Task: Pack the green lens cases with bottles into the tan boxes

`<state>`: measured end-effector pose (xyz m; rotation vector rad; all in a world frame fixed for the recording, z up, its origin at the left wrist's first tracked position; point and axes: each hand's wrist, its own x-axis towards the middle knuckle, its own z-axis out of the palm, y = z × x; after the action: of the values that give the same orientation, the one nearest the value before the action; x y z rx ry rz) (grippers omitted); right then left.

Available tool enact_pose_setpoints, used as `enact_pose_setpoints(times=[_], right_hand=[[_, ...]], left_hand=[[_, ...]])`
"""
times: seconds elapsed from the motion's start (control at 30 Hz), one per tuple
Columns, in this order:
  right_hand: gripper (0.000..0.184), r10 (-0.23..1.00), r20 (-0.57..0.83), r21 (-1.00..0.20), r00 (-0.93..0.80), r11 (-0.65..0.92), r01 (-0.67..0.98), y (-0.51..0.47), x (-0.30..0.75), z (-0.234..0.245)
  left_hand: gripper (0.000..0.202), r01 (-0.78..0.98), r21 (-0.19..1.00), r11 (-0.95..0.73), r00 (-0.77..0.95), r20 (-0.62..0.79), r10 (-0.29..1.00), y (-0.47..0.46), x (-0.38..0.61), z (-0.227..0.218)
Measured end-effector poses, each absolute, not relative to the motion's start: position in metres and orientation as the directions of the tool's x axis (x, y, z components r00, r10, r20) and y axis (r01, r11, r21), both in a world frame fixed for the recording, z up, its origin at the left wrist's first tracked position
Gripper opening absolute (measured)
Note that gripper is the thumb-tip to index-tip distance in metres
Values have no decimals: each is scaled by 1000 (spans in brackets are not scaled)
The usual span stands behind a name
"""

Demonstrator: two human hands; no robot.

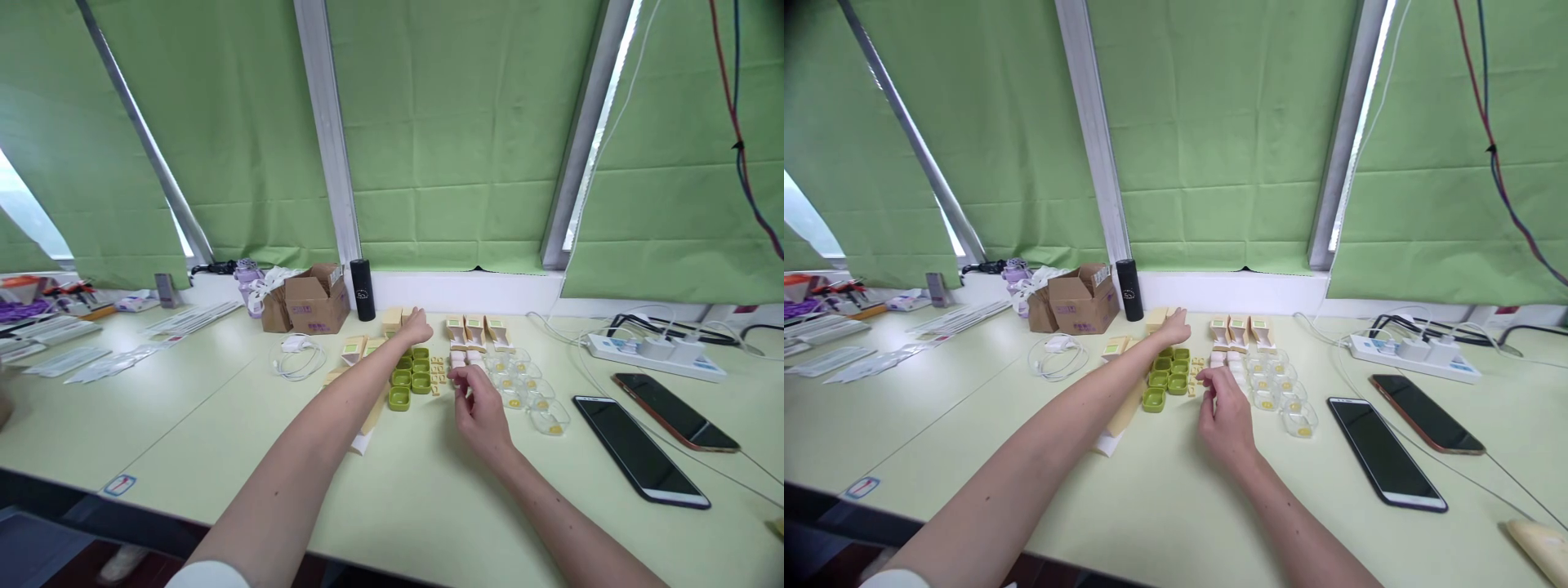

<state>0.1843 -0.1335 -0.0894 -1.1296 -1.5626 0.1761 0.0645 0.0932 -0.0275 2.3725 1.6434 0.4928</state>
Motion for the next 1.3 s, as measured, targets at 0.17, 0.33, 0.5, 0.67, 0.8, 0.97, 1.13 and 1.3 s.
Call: enact_pose_setpoints(times=[0.17, 0.33, 0.5, 0.67, 0.8, 0.97, 1.13, 1.3], right_hand=[[29, 739, 672, -615, 34, 533, 581, -134, 183, -91], [32, 759, 649, -554, -54, 521, 650, -134, 180, -95], [34, 817, 559, -479, -141, 457, 750, -136, 177, -98], [25, 913, 363, -447, -189, 348, 824, -140, 176, -89], [21, 938, 287, -449, -195, 311, 838, -142, 176, -82], [22, 947, 253, -432, -200, 295, 852, -143, 175, -79], [21, 947, 240, -424, -215, 301, 854, -144, 175, -80], [20, 943, 253, -436, -216, 310, 845, -143, 176, -81]], left_hand=[[44, 725, 523, -448, 354, 275, 894, 62, 51, -13], [41, 607, 595, -527, 365, 380, 850, 6, 14, -8], [32, 681, 490, -545, 319, 472, 822, -41, -25, -14], [28, 789, 295, -538, 386, 444, 809, -59, -43, -24], [20, 825, 199, -529, 435, 374, 819, -62, -47, -27], [9, 831, 105, -546, 496, 304, 814, -67, -48, -25], [7, 801, 54, -596, 575, 207, 791, -73, -48, -22], [8, 763, 18, -647, 638, 144, 757, -77, -47, -23]])
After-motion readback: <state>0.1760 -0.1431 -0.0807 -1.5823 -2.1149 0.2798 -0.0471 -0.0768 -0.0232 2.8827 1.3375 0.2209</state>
